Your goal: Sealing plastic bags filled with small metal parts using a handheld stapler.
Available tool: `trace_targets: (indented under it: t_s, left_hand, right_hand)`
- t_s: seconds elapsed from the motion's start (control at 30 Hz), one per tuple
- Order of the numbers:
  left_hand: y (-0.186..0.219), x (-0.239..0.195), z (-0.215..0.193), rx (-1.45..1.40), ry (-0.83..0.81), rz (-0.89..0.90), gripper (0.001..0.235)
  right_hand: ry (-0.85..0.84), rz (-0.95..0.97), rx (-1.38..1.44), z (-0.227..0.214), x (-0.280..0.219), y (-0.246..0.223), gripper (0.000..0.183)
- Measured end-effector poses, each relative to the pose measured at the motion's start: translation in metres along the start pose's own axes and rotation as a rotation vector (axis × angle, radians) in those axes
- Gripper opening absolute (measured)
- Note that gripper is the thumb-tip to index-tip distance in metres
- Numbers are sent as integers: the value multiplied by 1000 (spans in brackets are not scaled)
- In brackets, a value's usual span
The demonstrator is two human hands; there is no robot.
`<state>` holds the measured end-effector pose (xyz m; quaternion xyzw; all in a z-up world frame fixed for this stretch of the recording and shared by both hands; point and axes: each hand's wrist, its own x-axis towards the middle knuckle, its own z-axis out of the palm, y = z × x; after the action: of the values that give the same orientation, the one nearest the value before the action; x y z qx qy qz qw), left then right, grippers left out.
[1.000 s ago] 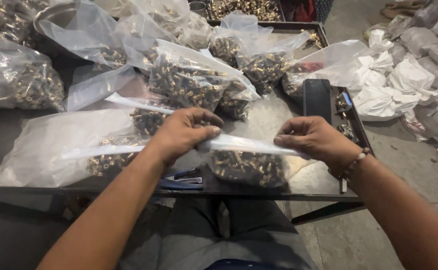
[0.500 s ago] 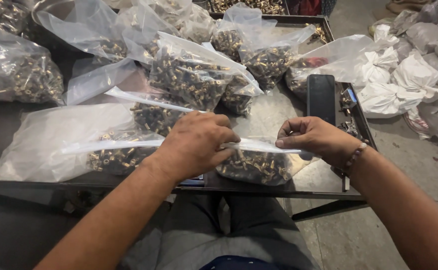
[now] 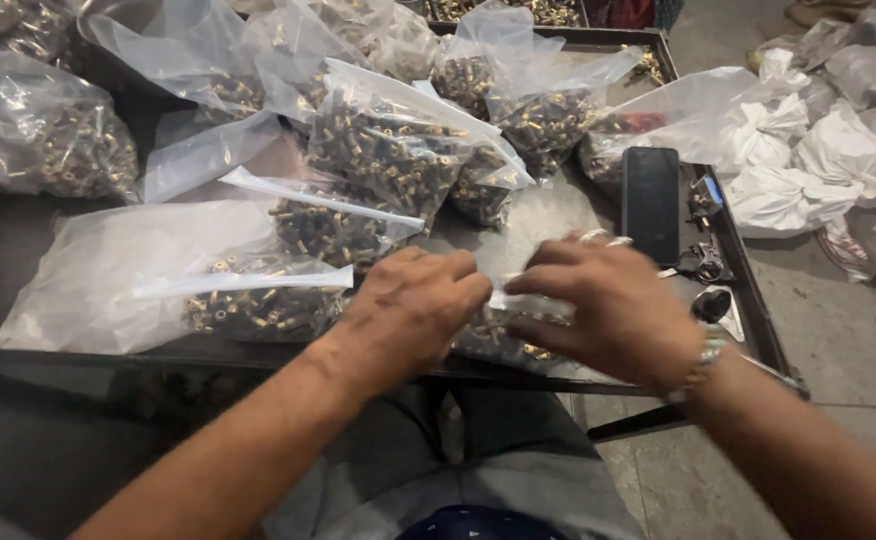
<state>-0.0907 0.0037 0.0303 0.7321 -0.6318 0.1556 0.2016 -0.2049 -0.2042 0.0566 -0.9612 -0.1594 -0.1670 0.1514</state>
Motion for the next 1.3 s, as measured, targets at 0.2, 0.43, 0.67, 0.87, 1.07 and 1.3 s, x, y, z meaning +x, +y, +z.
trace_targets:
  t_s: [0.2,0.43,0.67,0.87,1.07,1.3]
  left_hand:
    - [-28,-5,-16,-15,-71,-11,3]
    - [-43,-9,-6,-106,-53,-105,8]
    - [-12,-42,-12,-56,29,-307,27]
    - [-35,-78,21,54,-368,-515,30]
    - [-29,-71,38,113,-383,-610,40]
    - [-3,-84,22,-67,-50,-562,36]
  right_hand:
    - [-53,108,-73,15,10,-5,12]
    - [-19,105,-140,18,23,-13,11]
    - [-23,313,5,22,25,-4,16]
    - [-42,331,46,26,26,-2,15]
    - [-77,373,34,24,27,-7,18]
    - [-19,299,20,31,32,-11,17]
